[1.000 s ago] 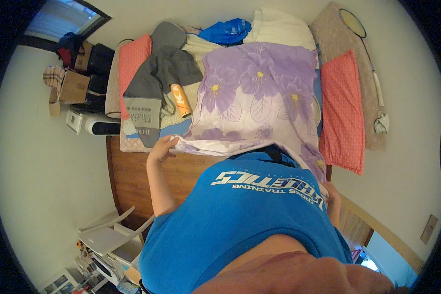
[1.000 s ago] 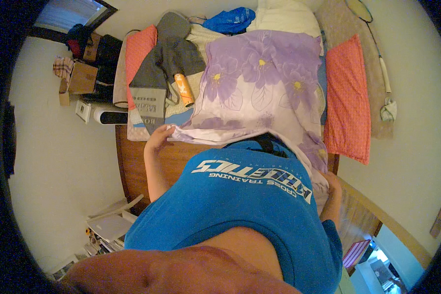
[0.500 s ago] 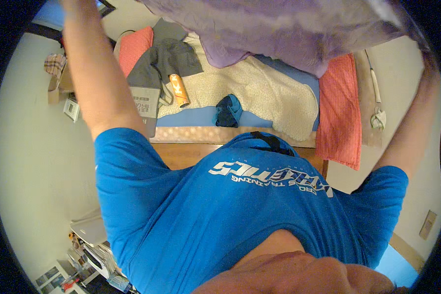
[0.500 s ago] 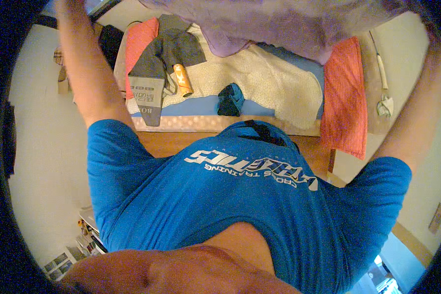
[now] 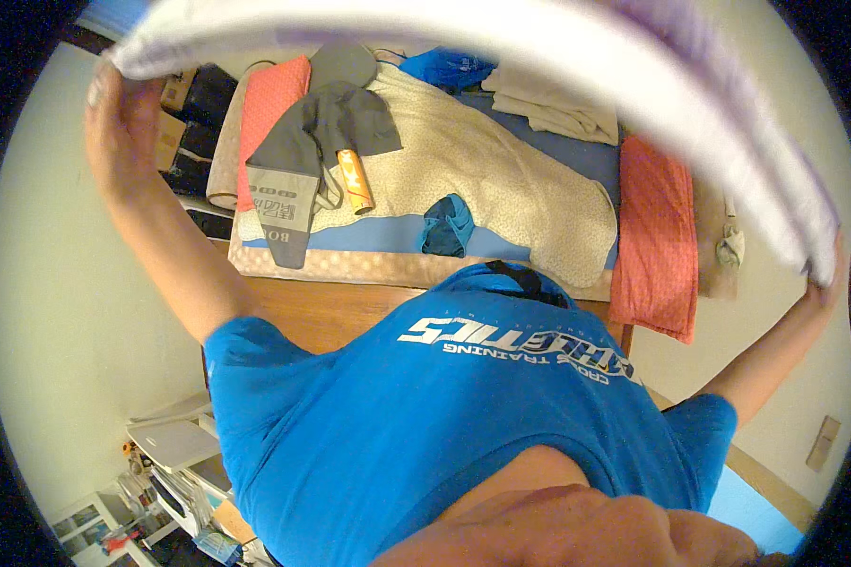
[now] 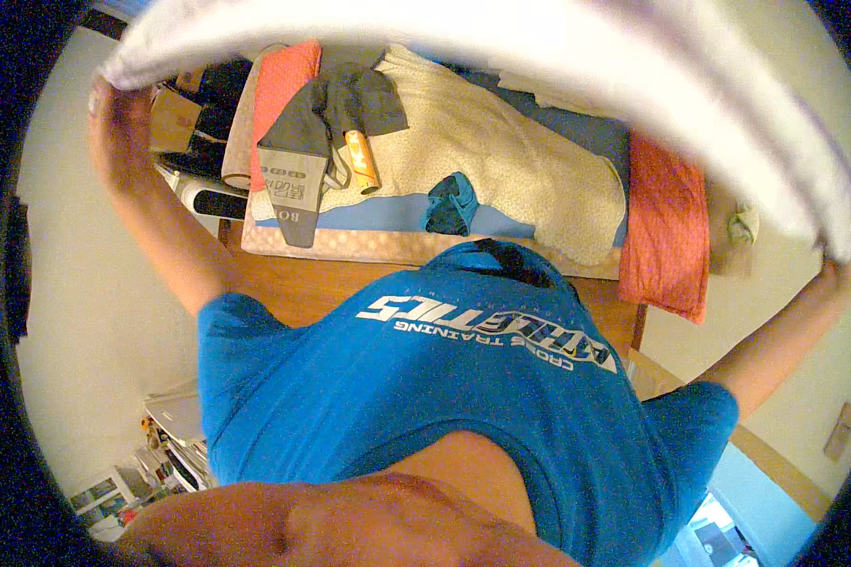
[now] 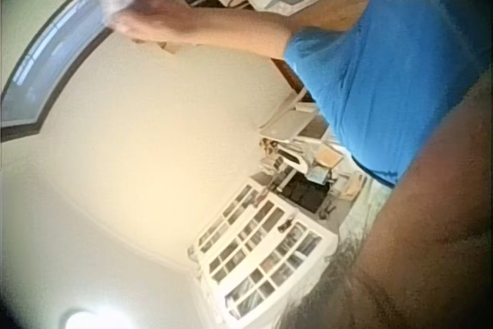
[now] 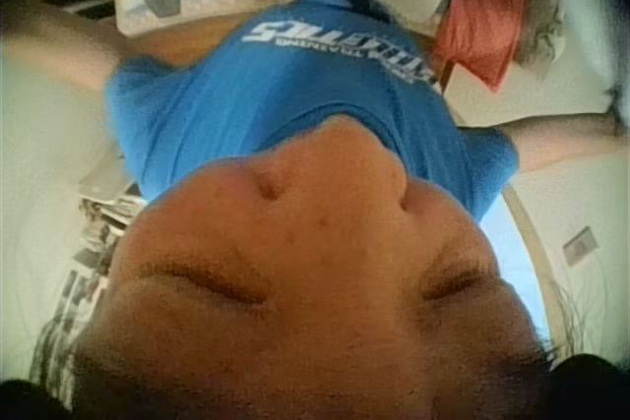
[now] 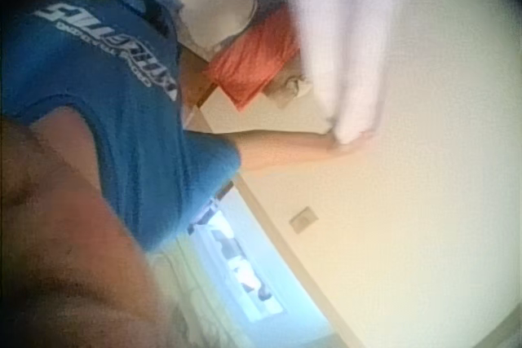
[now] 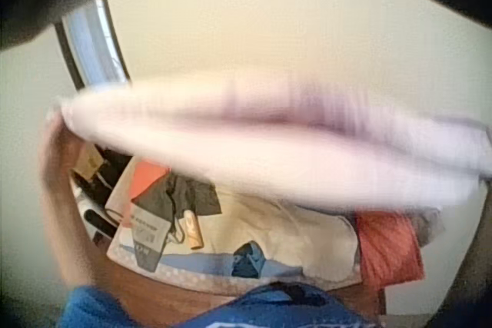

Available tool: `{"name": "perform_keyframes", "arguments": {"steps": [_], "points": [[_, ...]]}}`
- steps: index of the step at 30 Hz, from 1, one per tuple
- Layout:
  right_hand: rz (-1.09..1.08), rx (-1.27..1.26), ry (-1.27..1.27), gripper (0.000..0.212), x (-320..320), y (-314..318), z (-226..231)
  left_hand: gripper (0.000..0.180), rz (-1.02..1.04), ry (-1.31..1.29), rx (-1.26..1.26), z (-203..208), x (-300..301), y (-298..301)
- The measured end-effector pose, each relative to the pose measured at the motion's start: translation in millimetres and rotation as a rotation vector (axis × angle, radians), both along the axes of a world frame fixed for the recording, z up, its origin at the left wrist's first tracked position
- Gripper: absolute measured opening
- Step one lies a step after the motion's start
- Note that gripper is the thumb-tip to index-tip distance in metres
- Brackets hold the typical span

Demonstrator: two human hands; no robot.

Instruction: The person picks up and folds various pieces of laundry, including a purple floral pillowcase, a blue garment, and a gray fabric item, placing them onto a pile on a bed before smoothing a blanket.

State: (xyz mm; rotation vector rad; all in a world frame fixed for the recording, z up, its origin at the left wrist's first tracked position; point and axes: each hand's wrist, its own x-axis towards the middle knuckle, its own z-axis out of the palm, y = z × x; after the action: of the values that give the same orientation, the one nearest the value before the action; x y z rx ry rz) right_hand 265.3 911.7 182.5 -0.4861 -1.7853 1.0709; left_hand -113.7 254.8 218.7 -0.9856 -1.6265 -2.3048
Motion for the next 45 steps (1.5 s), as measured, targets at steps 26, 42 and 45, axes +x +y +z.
{"name": "perform_keyframes", "arguments": {"steps": [26, 42, 45], "points": [[-0.086, -1.022, -0.429, 0.037, 108.1, -142.6, -322.1, 0.014, -0.003, -0.731, -0.322, -295.3, 54.4, -51.0], [-0.012, -1.094, -0.521, 0.035, 151.7, -129.0, -330.7, 0.014, 0.028, -0.601, -0.434, -274.5, 55.0, -52.0], [-0.04, -1.014, -0.592, 0.035, 150.4, -119.7, -315.6, 0.015, 0.063, -0.58, -0.45, -268.4, 52.5, -47.1]]}}
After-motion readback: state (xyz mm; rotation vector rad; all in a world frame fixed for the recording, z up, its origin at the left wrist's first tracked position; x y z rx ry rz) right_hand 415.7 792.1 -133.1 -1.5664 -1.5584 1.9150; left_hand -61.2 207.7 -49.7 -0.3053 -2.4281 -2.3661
